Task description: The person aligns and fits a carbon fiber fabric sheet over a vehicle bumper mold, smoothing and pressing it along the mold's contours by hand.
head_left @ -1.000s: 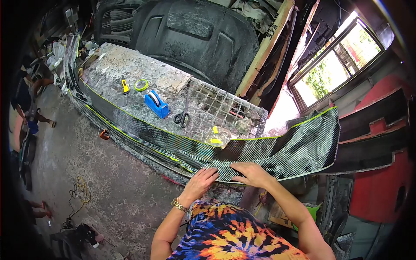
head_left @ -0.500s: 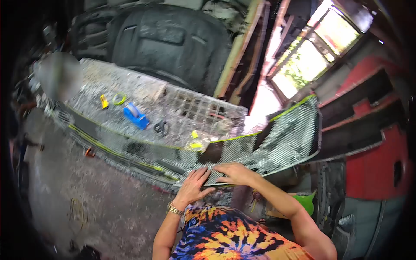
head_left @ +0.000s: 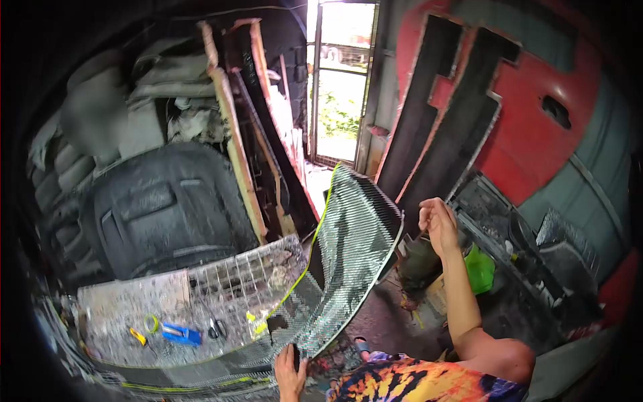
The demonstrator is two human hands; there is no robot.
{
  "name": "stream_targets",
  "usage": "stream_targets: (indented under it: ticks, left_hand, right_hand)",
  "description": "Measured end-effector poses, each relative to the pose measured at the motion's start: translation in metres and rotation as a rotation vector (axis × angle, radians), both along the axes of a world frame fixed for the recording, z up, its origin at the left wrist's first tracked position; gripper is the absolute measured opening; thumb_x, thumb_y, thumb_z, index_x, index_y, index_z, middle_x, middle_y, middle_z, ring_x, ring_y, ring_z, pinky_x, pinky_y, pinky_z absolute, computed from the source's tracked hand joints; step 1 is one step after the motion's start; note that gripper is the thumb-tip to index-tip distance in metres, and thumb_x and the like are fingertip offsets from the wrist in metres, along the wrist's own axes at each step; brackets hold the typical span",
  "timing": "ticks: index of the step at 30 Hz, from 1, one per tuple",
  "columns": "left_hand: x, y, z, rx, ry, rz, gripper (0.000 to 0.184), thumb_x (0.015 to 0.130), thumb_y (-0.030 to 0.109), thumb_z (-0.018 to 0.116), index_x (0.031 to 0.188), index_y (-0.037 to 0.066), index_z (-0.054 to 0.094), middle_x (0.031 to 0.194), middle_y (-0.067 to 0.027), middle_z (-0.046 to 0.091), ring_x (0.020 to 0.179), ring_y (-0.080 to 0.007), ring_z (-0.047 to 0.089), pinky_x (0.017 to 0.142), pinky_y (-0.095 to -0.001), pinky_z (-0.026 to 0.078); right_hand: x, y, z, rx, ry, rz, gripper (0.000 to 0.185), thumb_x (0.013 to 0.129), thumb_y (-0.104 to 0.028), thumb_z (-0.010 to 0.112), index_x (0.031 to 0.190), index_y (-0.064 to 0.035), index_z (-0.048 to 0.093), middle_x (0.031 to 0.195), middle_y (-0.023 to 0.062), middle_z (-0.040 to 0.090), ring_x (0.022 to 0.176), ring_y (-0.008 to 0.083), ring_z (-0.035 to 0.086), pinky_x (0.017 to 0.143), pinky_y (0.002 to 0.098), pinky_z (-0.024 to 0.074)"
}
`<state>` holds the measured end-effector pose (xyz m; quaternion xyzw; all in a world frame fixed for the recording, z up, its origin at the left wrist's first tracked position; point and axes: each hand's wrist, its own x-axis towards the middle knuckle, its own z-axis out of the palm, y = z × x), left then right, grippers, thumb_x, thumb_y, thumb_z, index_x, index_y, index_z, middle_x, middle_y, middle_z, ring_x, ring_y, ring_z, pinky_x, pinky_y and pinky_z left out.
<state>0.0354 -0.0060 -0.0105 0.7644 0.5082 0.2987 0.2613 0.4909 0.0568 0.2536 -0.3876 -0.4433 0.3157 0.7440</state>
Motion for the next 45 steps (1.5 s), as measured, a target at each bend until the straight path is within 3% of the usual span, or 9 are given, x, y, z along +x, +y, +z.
stream_targets:
  ticks: [4,16,21,23,31,38,39,43,45]
  left_hand:
    - [0.01,0.0,0.021,-0.177,0.087,0.065,0.051,0.099,0.037,0.055,0.143,0.01,0.053,0.145,-0.0262,0.047,0.135,-0.0485,0.039,0.117,-0.0533,0.026]
    - [0.035,-0.002,0.022,-0.113,0.117,0.271,0.045,0.103,0.037,0.048,0.137,0.007,0.056,0.141,-0.0251,0.049,0.129,-0.0453,0.045,0.109,-0.0499,0.035]
    - [0.034,-0.003,0.004,-0.059,0.103,0.36,0.039,0.104,0.03,0.046,0.128,0.002,0.061,0.13,-0.0265,0.057,0.12,-0.0453,0.05,0.104,-0.049,0.038]
    - [0.047,-0.006,0.022,-0.066,0.069,0.414,0.036,0.103,0.025,0.046,0.125,0.001,0.062,0.124,-0.0252,0.06,0.115,-0.0459,0.052,0.101,-0.0502,0.039]
    - [0.044,-0.006,0.027,-0.241,0.197,0.439,0.037,0.104,0.024,0.046,0.124,-0.004,0.06,0.132,-0.0265,0.056,0.123,-0.0452,0.047,0.107,-0.049,0.035]
    - [0.054,-0.007,0.038,-0.198,0.231,0.435,0.034,0.104,0.023,0.046,0.122,-0.001,0.062,0.127,-0.0254,0.058,0.118,-0.045,0.049,0.103,-0.0496,0.038]
    - [0.055,-0.009,0.036,-0.2,0.221,0.44,0.034,0.104,0.023,0.046,0.122,-0.001,0.062,0.127,-0.0254,0.058,0.118,-0.045,0.049,0.103,-0.0496,0.038]
    - [0.051,-0.007,0.021,-0.139,0.221,0.465,0.035,0.104,0.024,0.045,0.122,0.0,0.062,0.128,-0.0256,0.058,0.119,-0.046,0.048,0.105,-0.0505,0.035]
    - [0.051,-0.01,0.015,-0.006,0.214,0.449,0.036,0.104,0.026,0.045,0.122,0.0,0.063,0.128,-0.026,0.058,0.12,-0.0464,0.048,0.106,-0.0511,0.034]
  right_hand:
    - [0.089,0.051,-0.131,-0.436,0.257,-0.273,0.036,0.1,-0.043,0.056,0.089,-0.0109,0.068,0.067,-0.0011,0.062,0.049,0.0085,0.053,0.044,0.0236,0.0405]
    - [0.054,0.104,-0.23,-0.843,0.224,0.594,0.107,0.077,-0.096,0.025,0.099,-0.0012,0.07,0.097,0.0138,0.073,0.082,0.0237,0.069,0.075,0.0377,0.0551]
    - [0.112,0.142,-0.198,-0.497,0.069,0.081,0.037,0.101,-0.038,0.053,0.102,-0.005,0.069,0.092,0.005,0.069,0.078,0.0154,0.063,0.07,0.0303,0.0504]
    - [0.114,0.138,-0.156,-0.327,-0.267,0.431,0.043,0.097,-0.022,0.062,0.136,-0.0049,0.056,0.135,0.0081,0.059,0.127,0.019,0.053,0.106,0.0345,0.0425]
    - [0.045,0.077,-0.193,-0.221,-0.443,0.287,0.088,0.08,-0.001,0.074,0.155,-0.0083,0.031,0.163,0.0133,0.028,0.151,0.0252,0.023,0.122,0.037,0.0223]
    - [0.046,0.144,-0.124,0.125,-0.217,0.008,0.043,0.089,0.003,0.06,0.131,0.005,0.061,0.144,0.0167,0.055,0.124,0.0219,0.059,0.107,0.0319,0.045]
    - [0.047,0.152,-0.117,0.038,0.567,0.406,0.038,0.095,-0.003,0.055,0.13,0.0081,0.06,0.147,0.0163,0.051,0.122,0.0209,0.06,0.106,0.0321,0.0467]
    - [0.039,0.148,-0.063,0.17,0.413,0.405,0.037,0.095,-0.005,0.056,0.129,0.0087,0.06,0.139,0.0167,0.058,0.126,0.0233,0.058,0.11,0.0345,0.044]
    - [0.029,0.136,-0.037,0.315,-0.227,0.106,0.038,0.09,0.001,0.063,0.128,0.0038,0.063,0.139,0.016,0.059,0.128,0.0236,0.057,0.11,0.0346,0.0431]
